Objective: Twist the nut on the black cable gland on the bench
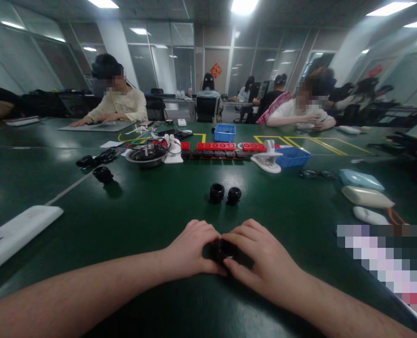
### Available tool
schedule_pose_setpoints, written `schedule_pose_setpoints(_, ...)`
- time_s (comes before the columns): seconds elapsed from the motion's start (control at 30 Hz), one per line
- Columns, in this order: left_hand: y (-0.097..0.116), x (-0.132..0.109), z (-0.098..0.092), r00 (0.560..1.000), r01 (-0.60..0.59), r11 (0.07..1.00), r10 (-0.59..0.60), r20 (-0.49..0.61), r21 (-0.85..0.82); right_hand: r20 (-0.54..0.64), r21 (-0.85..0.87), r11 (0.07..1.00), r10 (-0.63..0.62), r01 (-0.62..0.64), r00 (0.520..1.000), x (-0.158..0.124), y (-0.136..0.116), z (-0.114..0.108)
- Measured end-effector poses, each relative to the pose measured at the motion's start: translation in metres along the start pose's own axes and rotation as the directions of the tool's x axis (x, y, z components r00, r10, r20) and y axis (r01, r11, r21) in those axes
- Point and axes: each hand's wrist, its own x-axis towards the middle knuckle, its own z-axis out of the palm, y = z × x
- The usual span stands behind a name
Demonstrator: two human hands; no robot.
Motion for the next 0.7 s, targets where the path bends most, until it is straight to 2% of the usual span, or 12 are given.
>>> schedule_pose_setpoints(0.13,-0.0007,0.0003,0.0008,1.0,-0.006,1.0,0.006,-0.011,-0.005,0.048,-0.01,1.0,-0.028,0.029,0.998,0.0001,0.0018,-0.0015)
schedule_pose_setpoints(0.37,-0.0027,0.0004,0.0021,1.0,-0.008,1.0,0.008,-0.012,-0.011,0.118,-0.047,0.999,0.008,-0.002,0.993,0.0015,0.0026,-0.0052)
schedule_pose_setpoints(0.7,-0.0021,-0.0005,0.0011,1.0,-0.001,1.0,0.001,-0.001,-0.018,0.097,-0.049,0.998,-0.028,0.033,0.995,-0.0014,0.0015,-0.0047)
